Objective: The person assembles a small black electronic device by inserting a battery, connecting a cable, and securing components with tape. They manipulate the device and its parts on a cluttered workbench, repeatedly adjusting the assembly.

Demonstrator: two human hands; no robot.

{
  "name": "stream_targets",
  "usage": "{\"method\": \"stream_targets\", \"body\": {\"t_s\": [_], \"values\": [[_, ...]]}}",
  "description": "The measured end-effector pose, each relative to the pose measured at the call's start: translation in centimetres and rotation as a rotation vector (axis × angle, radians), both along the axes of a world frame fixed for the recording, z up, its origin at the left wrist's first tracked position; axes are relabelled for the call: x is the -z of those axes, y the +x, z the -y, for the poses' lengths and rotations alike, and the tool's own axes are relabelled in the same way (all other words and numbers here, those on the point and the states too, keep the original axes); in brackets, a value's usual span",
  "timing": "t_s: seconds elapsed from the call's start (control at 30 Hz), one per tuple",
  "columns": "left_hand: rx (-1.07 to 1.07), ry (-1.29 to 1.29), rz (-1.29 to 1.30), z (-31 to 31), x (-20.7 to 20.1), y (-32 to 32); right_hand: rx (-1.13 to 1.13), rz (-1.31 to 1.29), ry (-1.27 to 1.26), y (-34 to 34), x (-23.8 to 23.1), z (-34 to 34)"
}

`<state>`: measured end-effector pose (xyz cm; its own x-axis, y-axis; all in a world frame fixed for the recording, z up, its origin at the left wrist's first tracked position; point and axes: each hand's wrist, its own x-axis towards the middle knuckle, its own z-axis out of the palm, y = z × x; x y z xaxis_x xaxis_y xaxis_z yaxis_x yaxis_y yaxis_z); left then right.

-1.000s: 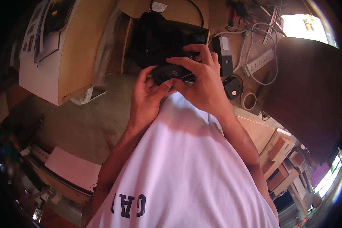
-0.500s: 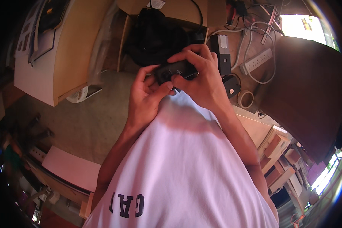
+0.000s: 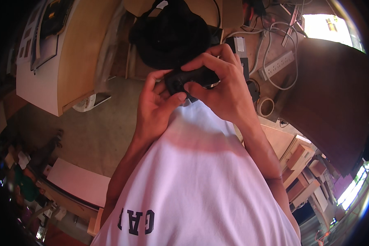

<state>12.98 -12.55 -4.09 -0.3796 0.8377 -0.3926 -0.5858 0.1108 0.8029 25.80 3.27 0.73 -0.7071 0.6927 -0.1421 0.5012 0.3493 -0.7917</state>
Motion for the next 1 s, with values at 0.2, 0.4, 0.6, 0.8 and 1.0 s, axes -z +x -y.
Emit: {"method": "stream_targets", "body": {"t_s": [0.2, 0.4, 0.6, 0.8, 1.0], "values": [[-0.002, -0.006, -0.039, 0.0, -0.5, 0.3, 0.016, 0.018, 0.155, 0.0, 0.0, 1.1], [0.014, 0.052, -0.055, 0.0, -0.4, 0.5, -0.080, 0.040, 0.281, 0.3, -1.5, -0.6], [0.056, 0.040, -0.132, 0.2, -0.8, 0.8, -0.186, 0.039, 0.281, 0.1, -2.3, -1.5], [0.078, 0.025, -0.048, 0.5, -1.2, 0.6, -0.283, -0.017, 0.274, 0.3, -2.0, -2.1], [0.114, 0.004, -0.047, 0.6, -1.3, 0.6, -0.336, 0.033, 0.374, 0.4, -2.2, -2.0]]}}
